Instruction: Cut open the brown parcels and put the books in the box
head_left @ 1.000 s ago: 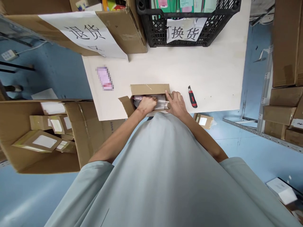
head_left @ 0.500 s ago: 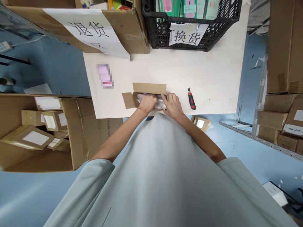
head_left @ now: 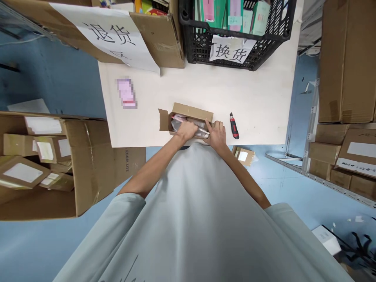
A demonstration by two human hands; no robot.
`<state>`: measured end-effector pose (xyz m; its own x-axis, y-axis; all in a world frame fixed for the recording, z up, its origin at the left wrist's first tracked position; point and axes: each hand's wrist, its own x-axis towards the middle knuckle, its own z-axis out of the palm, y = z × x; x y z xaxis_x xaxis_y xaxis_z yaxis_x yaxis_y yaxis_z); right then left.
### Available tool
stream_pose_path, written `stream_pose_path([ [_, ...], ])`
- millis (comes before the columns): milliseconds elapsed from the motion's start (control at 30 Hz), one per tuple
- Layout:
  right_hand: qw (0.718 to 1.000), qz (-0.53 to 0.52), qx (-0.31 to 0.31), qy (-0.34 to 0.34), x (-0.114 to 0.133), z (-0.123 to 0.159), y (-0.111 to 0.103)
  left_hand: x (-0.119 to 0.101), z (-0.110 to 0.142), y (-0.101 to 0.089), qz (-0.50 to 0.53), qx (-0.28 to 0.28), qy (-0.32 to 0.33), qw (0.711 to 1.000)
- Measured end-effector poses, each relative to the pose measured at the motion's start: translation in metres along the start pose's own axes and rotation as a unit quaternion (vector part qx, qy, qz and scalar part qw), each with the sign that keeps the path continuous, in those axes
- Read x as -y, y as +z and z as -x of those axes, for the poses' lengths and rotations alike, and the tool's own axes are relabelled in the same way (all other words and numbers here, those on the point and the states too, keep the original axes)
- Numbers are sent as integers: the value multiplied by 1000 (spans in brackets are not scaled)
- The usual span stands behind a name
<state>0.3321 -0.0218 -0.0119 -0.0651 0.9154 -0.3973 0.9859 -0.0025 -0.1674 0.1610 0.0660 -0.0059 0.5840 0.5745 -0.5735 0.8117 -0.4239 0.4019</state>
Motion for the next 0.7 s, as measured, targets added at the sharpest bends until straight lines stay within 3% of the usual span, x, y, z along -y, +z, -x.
stream_pose_path([
  [300, 999, -37, 8, 0, 12, 5, -16, 20, 46, -19, -137, -63, 70, 986],
  [567, 997, -71, -38, -17, 13, 2, -16, 53, 75, -25, -89, -199, 118, 969],
  [700, 993, -94, -55, -38, 2, -2, -10, 57, 86, -37, -51, -292, 132, 946],
])
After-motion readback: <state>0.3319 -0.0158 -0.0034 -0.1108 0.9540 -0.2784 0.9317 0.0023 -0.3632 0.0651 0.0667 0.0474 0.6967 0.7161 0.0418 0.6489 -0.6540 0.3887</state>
